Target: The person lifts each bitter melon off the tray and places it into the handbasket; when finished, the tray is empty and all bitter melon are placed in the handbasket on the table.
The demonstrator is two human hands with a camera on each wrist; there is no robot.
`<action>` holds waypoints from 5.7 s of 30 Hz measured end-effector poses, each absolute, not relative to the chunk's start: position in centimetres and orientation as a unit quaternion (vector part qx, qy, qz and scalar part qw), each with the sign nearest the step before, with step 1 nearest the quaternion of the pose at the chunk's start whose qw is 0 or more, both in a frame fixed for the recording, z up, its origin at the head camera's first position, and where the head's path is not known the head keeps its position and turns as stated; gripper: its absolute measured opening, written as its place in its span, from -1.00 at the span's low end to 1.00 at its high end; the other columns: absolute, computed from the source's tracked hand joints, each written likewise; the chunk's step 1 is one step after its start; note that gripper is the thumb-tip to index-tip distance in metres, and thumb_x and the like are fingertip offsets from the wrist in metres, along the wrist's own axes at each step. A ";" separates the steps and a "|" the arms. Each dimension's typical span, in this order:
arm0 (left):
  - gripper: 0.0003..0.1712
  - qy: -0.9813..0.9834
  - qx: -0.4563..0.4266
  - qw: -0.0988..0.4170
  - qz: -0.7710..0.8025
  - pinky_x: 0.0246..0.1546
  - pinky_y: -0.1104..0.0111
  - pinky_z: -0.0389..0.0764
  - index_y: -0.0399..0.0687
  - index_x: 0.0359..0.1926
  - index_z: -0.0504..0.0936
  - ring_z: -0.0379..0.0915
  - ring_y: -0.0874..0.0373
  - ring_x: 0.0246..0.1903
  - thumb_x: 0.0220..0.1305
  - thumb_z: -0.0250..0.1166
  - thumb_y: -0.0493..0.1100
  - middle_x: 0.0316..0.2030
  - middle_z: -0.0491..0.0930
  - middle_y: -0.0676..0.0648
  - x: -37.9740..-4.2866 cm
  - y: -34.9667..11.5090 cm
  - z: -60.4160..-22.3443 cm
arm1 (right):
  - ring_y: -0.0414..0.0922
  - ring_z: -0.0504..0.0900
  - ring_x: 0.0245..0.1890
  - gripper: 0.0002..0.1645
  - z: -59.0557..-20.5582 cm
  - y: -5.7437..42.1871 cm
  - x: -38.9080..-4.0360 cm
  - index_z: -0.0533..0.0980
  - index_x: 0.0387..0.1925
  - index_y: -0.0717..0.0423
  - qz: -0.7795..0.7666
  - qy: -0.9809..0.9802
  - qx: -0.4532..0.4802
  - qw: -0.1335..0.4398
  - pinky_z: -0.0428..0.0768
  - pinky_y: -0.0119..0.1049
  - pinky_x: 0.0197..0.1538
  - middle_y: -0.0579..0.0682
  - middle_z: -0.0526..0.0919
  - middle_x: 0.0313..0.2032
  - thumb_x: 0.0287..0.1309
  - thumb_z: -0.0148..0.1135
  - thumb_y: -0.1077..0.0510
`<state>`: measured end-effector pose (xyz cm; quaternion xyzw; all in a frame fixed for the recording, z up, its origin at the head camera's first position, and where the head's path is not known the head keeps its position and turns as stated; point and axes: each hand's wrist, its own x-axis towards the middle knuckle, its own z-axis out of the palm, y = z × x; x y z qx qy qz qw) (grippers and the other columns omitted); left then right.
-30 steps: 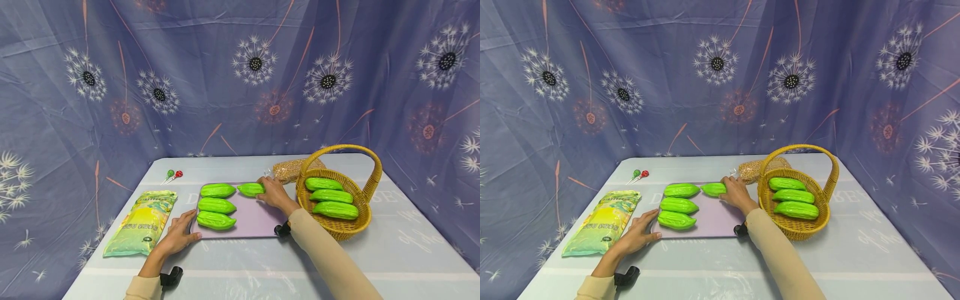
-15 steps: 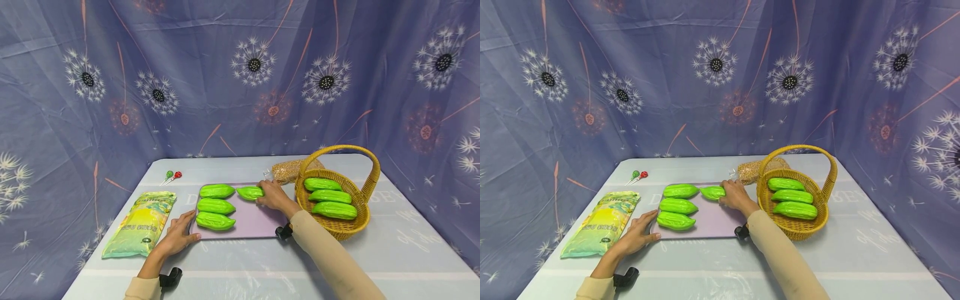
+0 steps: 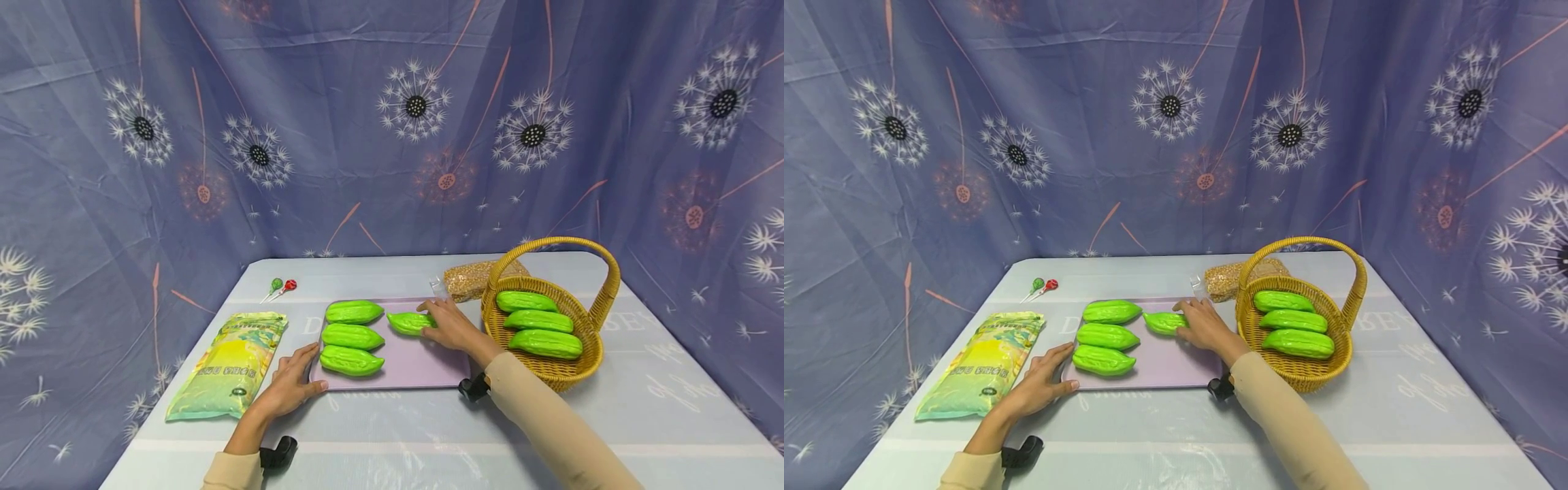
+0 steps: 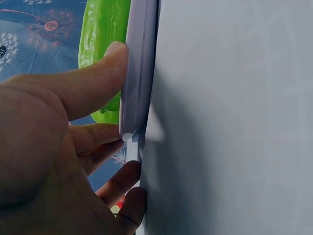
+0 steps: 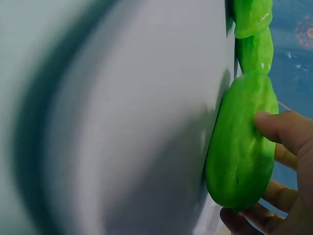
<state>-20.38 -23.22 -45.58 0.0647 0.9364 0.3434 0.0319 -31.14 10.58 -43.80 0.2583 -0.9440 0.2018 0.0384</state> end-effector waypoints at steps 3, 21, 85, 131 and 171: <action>-0.12 0.936 0.067 0.032 0.344 0.07 -0.05 0.09 -0.13 0.39 0.19 0.06 -0.12 0.21 0.10 0.36 -0.02 0.40 0.15 -0.14 -20.4 -23.2 -45.6 | 0.14 0.44 0.14 -0.50 -43.9 10.9 -30.7 0.46 0.09 0.10 0.206 -0.941 0.267 0.035 0.12 0.09 0.38 0.15 0.59 0.03 0.10 0.26 0.05; -0.12 0.936 0.071 0.033 0.343 0.06 -0.03 0.10 -0.14 0.39 0.20 0.08 -0.09 0.17 0.11 0.36 -0.02 0.40 0.15 -0.14 -20.4 -23.3 -45.6 | 0.03 0.42 -0.04 -0.40 -44.6 11.0 -29.5 0.44 0.04 0.02 0.170 -0.947 0.262 0.073 0.42 -0.03 0.02 0.04 0.55 -0.07 -0.07 0.44 0.01; -0.14 0.938 0.073 0.034 0.338 0.06 -0.01 0.08 -0.12 0.39 0.20 0.06 -0.08 0.21 0.13 0.34 0.01 0.42 0.12 -0.09 -20.6 -23.4 -45.7 | -0.09 0.44 -0.10 -0.55 -39.3 26.8 -21.0 0.57 -0.08 0.14 0.168 -0.919 0.266 0.236 0.44 -0.04 -0.12 -0.05 0.59 -0.17 -0.12 0.40 0.23; -0.12 0.938 0.069 0.037 0.338 0.05 0.00 0.08 -0.10 0.40 0.19 0.06 -0.08 0.19 0.11 0.35 0.02 0.42 0.12 -0.09 -20.6 -23.4 -45.6 | -0.07 0.48 -0.18 -0.65 -40.9 30.6 -21.3 0.64 -0.15 0.04 0.156 -0.959 0.224 0.075 0.40 -0.10 -0.16 -0.10 0.58 -0.24 -0.05 0.40 0.07; -0.12 0.935 0.069 0.038 0.346 0.05 0.01 0.08 -0.11 0.39 0.20 0.06 -0.08 0.19 0.10 0.36 0.00 0.41 0.13 -0.10 -20.6 -23.4 -45.7 | -0.03 0.53 -0.13 -0.57 -38.9 28.5 -20.8 0.57 -0.04 0.01 0.205 -0.950 0.227 0.054 0.45 -0.14 -0.18 -0.03 0.55 -0.10 0.04 0.36 -0.03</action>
